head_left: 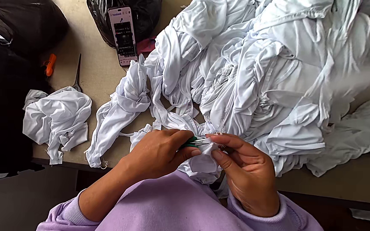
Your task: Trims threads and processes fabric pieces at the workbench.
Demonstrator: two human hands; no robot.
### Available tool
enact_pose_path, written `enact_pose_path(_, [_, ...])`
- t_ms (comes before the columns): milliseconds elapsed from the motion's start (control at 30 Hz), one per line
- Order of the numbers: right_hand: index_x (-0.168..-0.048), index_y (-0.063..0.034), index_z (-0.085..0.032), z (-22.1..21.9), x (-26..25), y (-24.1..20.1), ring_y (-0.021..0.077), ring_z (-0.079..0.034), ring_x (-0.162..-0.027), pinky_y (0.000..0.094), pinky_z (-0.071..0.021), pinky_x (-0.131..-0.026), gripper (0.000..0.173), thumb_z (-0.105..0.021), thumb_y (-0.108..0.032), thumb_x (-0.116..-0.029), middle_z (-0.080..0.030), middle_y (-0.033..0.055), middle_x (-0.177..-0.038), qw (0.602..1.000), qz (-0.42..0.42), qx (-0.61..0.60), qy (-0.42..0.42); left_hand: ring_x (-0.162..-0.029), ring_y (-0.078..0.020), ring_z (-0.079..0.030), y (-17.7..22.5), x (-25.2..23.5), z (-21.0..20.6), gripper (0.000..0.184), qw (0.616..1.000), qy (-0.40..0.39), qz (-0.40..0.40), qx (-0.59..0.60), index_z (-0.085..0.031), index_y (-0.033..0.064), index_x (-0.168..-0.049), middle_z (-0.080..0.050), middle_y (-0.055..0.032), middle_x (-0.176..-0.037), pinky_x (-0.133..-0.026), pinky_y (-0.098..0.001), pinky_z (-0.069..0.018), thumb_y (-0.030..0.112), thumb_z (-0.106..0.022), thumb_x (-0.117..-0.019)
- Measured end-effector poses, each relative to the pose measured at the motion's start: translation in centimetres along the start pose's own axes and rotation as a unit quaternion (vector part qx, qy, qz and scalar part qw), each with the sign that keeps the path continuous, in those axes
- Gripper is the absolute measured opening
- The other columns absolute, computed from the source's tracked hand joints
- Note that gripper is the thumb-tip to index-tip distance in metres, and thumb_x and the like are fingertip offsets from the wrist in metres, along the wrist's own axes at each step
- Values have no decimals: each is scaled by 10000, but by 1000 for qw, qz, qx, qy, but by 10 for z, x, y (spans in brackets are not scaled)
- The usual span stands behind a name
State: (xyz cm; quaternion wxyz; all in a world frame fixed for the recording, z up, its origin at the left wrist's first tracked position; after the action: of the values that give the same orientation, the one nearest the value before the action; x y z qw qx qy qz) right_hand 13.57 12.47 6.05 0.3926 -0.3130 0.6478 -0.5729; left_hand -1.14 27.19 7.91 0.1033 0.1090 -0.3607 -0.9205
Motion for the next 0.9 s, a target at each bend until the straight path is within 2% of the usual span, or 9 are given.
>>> enact_pose_path(200, [-1212, -123, -721, 1, -1, -1, 68, -691, -1002, 213, -601, -864, 272, -685, -84, -945, -690, -25, -1207, 1000, 7, 17, -10, -607, -107, -606, -1, -6, -4, 305, 999, 20, -29, -17, -695, 84, -984, -632, 14, -720, -510, -307, -467, 319, -515, -1058])
enact_pose_path(400, [-1211, -116, -717, 2, -1, -1, 60, -687, -1001, 199, -597, -858, 285, -684, -66, -932, -687, -23, -1213, 998, 12, 46, -33, -640, -103, -614, -3, -7, 0, 357, 999, -34, -33, -2, -700, 67, -1053, -650, 12, -756, -557, -312, -500, 336, -466, -1070])
enact_pose_path(567, [-1209, -97, -721, -1, -2, 0, 67, -685, -1020, 203, -598, -863, 285, -685, -61, -929, -689, -7, -1200, 997, 14, 56, -46, -609, -115, -612, -4, -10, -3, 316, 998, -18, -56, -26, -699, 91, -950, -633, 17, -709, -512, -321, -464, 325, -514, -1054])
enact_pose_path(700, [-1211, -79, -719, -1, -2, -1, 66, -690, -1004, 201, -601, -858, 287, -685, -57, -927, -690, 2, -1197, 997, 12, 63, -47, -626, -107, -619, -5, -9, -3, 323, 998, -23, -58, -16, -713, 86, -985, -650, 17, -729, -534, -317, -481, 330, -513, -1052])
enact_pose_path(833, [-1216, -60, -716, -2, -2, -1, 56, -689, -988, 191, -599, -844, 302, -683, -37, -916, -684, 11, -1211, 996, 12, 67, -50, -590, -112, -595, -6, -10, -6, 303, 997, -3, -70, -20, -700, 88, -931, -616, 19, -691, -494, -312, -446, 311, -531, -1046])
enact_pose_path(900, [-1226, -57, -709, -2, -2, 0, 52, -686, -976, 188, -597, -839, 315, -693, -41, -912, -679, 11, -1221, 997, 14, 68, -40, -603, -103, -600, -6, -10, -7, 321, 997, 11, -74, -2, -699, 76, -946, -627, 16, -707, -507, -305, -455, 322, -521, -1050])
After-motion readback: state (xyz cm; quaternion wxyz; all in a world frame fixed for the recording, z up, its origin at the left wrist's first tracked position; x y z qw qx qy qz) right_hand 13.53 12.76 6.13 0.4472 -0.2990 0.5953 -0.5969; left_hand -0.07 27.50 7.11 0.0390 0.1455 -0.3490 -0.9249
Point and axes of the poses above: each hand's wrist, its own x-axis away from the middle knuckle, its own z-axis out of the back of the hand, y = z × x, the point moved 2 cm from there along -x, towards the middle knuckle
